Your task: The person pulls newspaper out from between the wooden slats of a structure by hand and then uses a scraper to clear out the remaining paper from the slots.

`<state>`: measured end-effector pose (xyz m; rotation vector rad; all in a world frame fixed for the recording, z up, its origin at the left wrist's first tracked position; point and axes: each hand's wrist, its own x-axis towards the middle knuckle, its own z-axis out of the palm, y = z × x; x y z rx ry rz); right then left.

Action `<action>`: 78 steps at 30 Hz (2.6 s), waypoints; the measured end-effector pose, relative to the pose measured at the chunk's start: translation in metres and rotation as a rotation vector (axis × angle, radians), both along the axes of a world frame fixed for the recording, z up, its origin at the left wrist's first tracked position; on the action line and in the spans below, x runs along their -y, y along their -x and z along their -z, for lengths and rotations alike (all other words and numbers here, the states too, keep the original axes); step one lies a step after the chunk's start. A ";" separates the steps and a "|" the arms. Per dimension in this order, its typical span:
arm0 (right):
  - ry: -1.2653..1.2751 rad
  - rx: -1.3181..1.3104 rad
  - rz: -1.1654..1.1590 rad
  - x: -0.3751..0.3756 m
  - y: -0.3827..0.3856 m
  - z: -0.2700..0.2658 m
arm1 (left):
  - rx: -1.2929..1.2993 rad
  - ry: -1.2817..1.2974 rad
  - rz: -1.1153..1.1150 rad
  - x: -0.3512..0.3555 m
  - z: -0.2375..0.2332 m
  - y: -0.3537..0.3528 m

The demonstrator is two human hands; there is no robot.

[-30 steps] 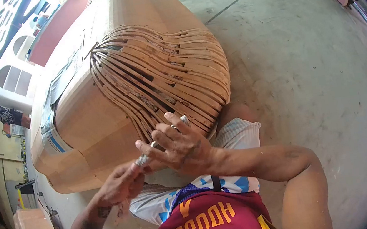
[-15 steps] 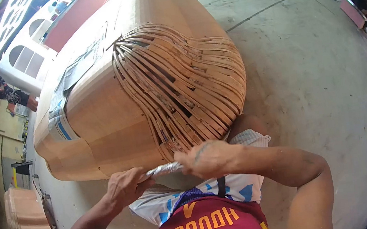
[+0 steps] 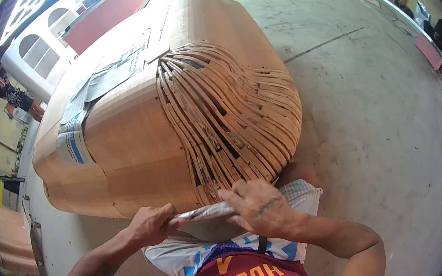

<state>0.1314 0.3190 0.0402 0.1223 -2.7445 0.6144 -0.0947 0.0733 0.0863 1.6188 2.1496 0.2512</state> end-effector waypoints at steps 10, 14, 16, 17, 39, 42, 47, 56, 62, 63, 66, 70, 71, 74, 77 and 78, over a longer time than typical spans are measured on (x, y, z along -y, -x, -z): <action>-0.189 -0.033 -0.213 -0.028 0.027 -0.026 | 1.079 0.408 -0.337 0.001 -0.015 -0.009; 0.159 0.426 -0.368 -0.014 0.027 0.009 | 0.167 0.310 0.017 0.004 -0.017 -0.011; 0.357 0.620 -0.436 -0.008 0.026 0.025 | 0.052 0.088 0.163 0.010 -0.011 -0.006; 0.486 0.673 -0.479 -0.007 0.025 0.024 | -0.008 -0.026 0.231 0.011 -0.010 -0.005; 0.681 -0.013 -0.118 0.035 0.046 -0.025 | -0.586 -0.853 -0.022 -0.014 -0.060 0.028; 0.313 -0.221 -0.001 0.036 0.053 -0.017 | -0.473 -0.889 -0.141 -0.016 -0.057 0.016; 0.768 0.009 -0.260 0.061 0.048 -0.005 | -0.178 -1.229 -0.469 -0.005 -0.066 -0.018; 1.101 0.277 -0.401 0.091 0.052 0.009 | 1.160 -1.744 -0.802 -0.027 -0.038 -0.048; 1.391 0.340 -0.465 0.098 0.044 0.028 | 1.546 -1.475 -0.469 -0.031 -0.023 -0.051; 1.510 0.399 -0.519 0.101 0.041 0.030 | 1.584 -1.416 -0.456 -0.031 -0.022 -0.050; 1.833 0.581 -0.742 0.102 0.031 0.034 | 1.688 -1.214 -0.281 -0.036 -0.020 -0.048; 2.137 0.850 -1.235 0.096 0.028 0.052 | 1.845 -1.055 -0.084 -0.047 -0.026 -0.056; 2.180 0.923 -1.369 0.089 0.031 0.051 | 1.782 -1.061 -0.150 -0.050 -0.027 -0.055; 1.555 0.486 -0.489 0.070 0.028 0.025 | 1.580 -1.110 -0.280 -0.066 -0.026 -0.048; 0.787 0.002 -0.259 0.025 0.044 0.035 | 1.493 -1.216 -0.373 -0.097 -0.013 -0.030; 0.667 0.008 -0.223 0.007 0.048 0.027 | 1.543 -1.277 -0.454 -0.110 -0.013 -0.026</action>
